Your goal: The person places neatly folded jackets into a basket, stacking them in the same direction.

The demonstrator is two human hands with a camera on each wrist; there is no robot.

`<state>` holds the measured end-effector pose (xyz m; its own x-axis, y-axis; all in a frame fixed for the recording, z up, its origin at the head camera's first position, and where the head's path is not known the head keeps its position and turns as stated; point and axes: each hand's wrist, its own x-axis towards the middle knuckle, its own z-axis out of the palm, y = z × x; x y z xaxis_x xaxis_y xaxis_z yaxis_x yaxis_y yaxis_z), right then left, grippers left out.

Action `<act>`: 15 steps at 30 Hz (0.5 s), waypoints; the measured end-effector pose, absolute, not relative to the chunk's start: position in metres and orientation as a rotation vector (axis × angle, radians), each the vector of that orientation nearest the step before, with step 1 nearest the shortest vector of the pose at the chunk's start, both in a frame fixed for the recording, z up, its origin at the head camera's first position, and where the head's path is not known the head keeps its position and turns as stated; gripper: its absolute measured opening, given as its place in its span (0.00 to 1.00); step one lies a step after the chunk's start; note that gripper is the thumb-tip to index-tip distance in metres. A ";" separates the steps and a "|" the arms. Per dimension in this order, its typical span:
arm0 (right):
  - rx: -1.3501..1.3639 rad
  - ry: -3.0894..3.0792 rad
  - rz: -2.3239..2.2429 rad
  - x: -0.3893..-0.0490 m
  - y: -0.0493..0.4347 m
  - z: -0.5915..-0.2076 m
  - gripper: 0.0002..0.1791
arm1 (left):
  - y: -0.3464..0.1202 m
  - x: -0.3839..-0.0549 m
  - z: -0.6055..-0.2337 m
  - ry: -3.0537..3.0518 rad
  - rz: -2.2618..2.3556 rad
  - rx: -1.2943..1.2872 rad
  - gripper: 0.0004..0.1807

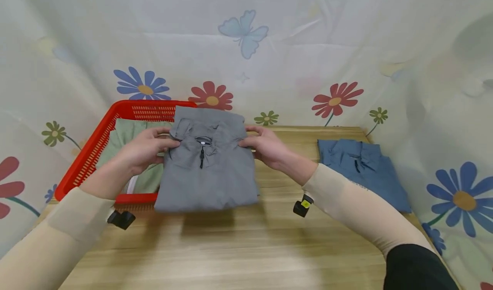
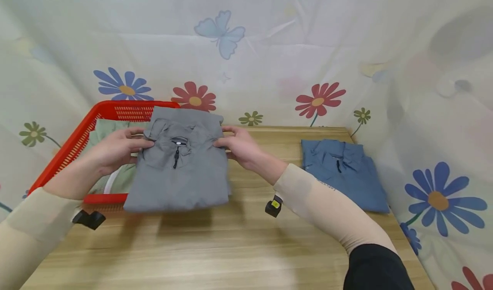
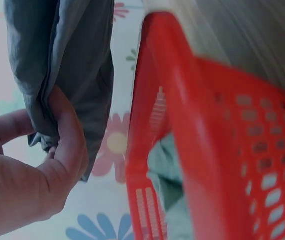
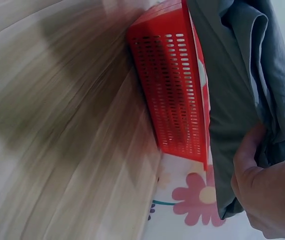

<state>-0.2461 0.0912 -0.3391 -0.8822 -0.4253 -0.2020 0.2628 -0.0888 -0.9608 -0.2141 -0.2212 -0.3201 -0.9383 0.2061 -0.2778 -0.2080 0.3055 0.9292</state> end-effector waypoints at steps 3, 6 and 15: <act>-0.158 1.736 -2.007 -0.248 0.083 -0.334 0.32 | -0.231 -0.219 -0.316 2.257 1.624 0.020 0.38; -0.141 1.724 -2.012 -0.251 0.074 -0.330 0.32 | -0.241 -0.223 -0.312 2.266 1.584 0.062 0.36; -0.114 1.702 -2.045 -0.257 0.050 -0.325 0.31 | -0.268 -0.236 -0.305 2.287 1.471 0.088 0.36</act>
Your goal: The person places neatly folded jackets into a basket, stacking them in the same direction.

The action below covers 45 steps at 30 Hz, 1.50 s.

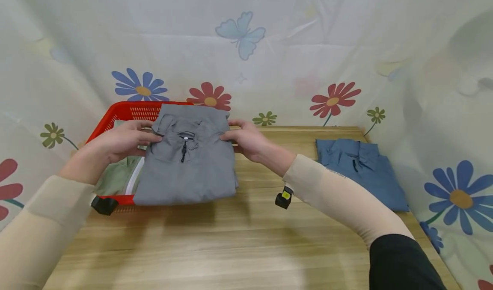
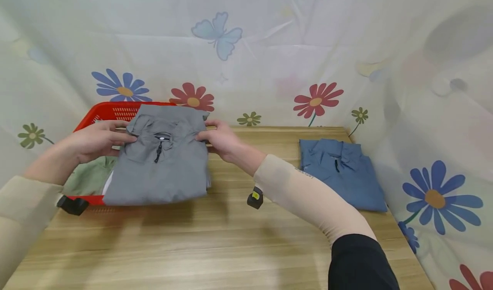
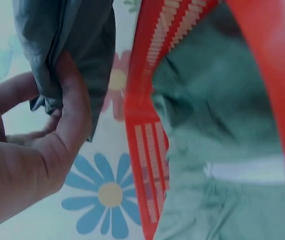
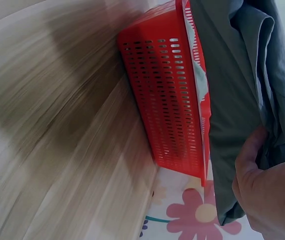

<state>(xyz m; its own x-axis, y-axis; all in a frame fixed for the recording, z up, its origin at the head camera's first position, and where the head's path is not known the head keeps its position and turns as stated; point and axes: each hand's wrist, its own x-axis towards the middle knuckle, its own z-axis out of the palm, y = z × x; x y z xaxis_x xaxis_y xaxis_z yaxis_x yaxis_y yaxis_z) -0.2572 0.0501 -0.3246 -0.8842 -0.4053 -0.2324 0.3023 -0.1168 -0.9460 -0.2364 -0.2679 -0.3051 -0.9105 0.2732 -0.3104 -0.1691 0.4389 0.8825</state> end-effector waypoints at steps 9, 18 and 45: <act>-0.126 1.700 -2.075 -0.263 0.029 -0.326 0.31 | -0.293 -0.248 -0.302 2.386 1.353 0.176 0.38; -0.116 1.720 -2.089 -0.266 0.005 -0.325 0.33 | -0.316 -0.261 -0.301 2.393 1.300 0.159 0.41; -0.100 1.778 -2.148 -0.271 -0.061 -0.339 0.29 | -0.379 -0.269 -0.301 2.463 1.072 0.136 0.41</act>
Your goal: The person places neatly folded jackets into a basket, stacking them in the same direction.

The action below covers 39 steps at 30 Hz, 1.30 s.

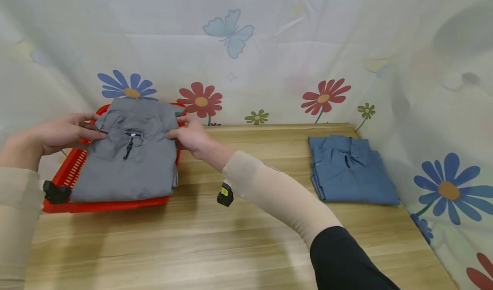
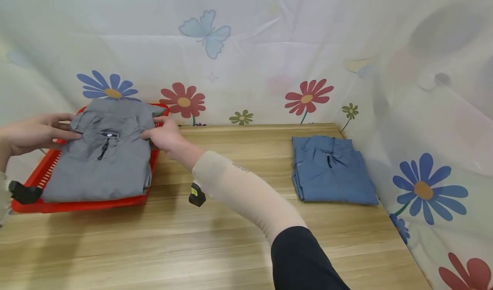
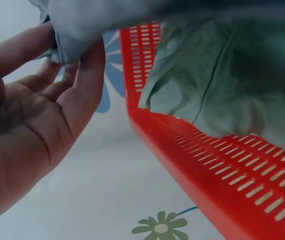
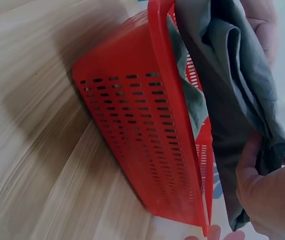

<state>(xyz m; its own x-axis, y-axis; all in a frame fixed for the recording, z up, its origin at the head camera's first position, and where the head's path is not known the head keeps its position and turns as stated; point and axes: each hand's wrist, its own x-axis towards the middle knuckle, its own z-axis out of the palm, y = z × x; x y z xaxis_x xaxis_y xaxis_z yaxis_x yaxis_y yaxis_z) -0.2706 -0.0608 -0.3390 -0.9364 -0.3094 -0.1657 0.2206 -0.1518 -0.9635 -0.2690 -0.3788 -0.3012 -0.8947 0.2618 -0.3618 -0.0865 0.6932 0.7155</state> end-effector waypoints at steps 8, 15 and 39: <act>-0.049 1.879 -2.160 -0.267 -0.079 -0.342 0.26 | -0.383 -0.269 -0.300 2.550 1.067 0.136 0.32; -0.033 1.904 -2.159 -0.269 -0.085 -0.351 0.28 | -0.378 -0.266 -0.300 2.586 1.042 0.098 0.32; -0.068 2.002 -2.052 -0.275 -0.088 -0.367 0.26 | -0.381 -0.265 -0.306 2.614 0.989 0.077 0.36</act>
